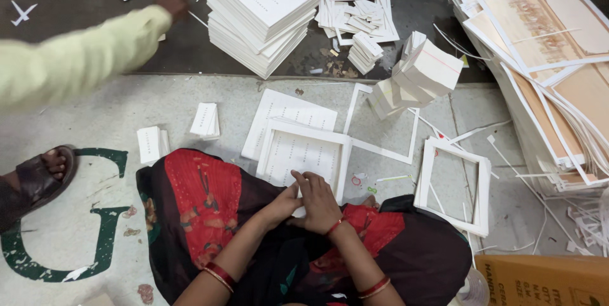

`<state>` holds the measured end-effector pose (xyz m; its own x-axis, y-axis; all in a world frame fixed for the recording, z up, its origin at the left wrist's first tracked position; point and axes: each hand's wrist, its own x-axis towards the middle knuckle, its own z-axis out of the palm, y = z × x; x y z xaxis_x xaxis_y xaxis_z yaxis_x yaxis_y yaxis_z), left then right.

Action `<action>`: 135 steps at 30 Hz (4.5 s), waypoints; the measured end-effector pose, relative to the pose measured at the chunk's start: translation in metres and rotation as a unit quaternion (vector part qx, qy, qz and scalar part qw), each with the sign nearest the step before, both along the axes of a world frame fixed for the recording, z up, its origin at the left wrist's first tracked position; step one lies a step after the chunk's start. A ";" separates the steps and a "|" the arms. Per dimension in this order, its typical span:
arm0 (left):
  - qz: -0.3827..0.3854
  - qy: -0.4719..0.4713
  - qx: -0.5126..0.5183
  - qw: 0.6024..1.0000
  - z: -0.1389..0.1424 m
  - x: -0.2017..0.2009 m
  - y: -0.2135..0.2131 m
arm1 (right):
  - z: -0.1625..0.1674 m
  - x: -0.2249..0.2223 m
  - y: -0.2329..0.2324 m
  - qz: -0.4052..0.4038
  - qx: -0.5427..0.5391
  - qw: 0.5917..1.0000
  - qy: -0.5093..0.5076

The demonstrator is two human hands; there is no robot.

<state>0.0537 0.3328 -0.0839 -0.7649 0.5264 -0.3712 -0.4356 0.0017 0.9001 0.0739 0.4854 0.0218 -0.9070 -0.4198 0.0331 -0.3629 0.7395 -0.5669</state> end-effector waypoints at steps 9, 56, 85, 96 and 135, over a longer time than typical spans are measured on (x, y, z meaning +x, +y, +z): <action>0.122 0.449 -0.429 0.774 -0.026 -0.064 -0.101 | -0.030 -0.012 0.032 -0.110 -0.076 0.975 0.176; 0.157 0.014 -0.052 0.986 0.013 -0.142 -0.072 | -0.143 -0.063 0.097 -0.303 -0.537 0.763 -0.195; 0.142 -0.078 0.150 0.975 -0.002 -0.141 -0.068 | -0.011 -0.074 0.064 -0.347 0.003 0.917 0.198; 0.089 -0.067 0.090 0.990 -0.005 -0.150 -0.072 | 0.014 0.023 0.056 -0.264 -0.156 0.918 0.251; 0.055 0.043 -0.138 0.988 -0.022 -0.130 -0.069 | 0.093 0.045 0.195 -0.241 -0.867 0.422 0.110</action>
